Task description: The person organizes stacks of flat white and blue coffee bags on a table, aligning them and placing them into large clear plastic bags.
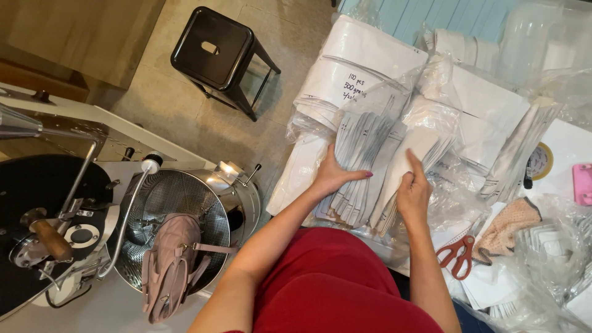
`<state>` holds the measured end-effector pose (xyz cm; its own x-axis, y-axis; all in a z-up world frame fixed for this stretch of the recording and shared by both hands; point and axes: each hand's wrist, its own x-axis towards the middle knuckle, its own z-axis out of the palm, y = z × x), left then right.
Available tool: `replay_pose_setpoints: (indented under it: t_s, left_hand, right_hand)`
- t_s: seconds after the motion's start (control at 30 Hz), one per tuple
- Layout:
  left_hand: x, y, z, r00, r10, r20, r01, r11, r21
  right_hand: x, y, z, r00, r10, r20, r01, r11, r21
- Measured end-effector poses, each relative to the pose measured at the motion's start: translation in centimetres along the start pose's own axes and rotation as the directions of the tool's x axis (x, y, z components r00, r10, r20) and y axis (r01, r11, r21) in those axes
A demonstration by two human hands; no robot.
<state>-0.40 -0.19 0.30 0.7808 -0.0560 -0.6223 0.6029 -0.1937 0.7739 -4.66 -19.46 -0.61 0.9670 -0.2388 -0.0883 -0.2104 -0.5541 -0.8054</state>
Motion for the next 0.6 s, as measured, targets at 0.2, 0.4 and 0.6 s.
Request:
replay_pose_setpoints:
  t_s: [0.2,0.4,0.6]
  left_hand:
    - [0.4,-0.3,0.2,1.000,0.011,-0.008,-0.011,1.000,0.019]
    - [0.3,-0.4,0.3,1.000,0.010,-0.014,-0.009,0.999,0.034]
    - [0.5,-0.7,0.6,1.000,-0.001,-0.025,0.003,0.999,0.049]
  right_hand:
    - [1.5,3.3,3.0,0.997,0.016,-0.080,-0.021,0.998,-0.059]
    - [1.2,2.5,2.9,0.995,0.039,-0.090,-0.042,0.998,-0.038]
    - [0.2,-2.2,0.9,1.000,0.007,-0.017,-0.007,0.999,0.036]
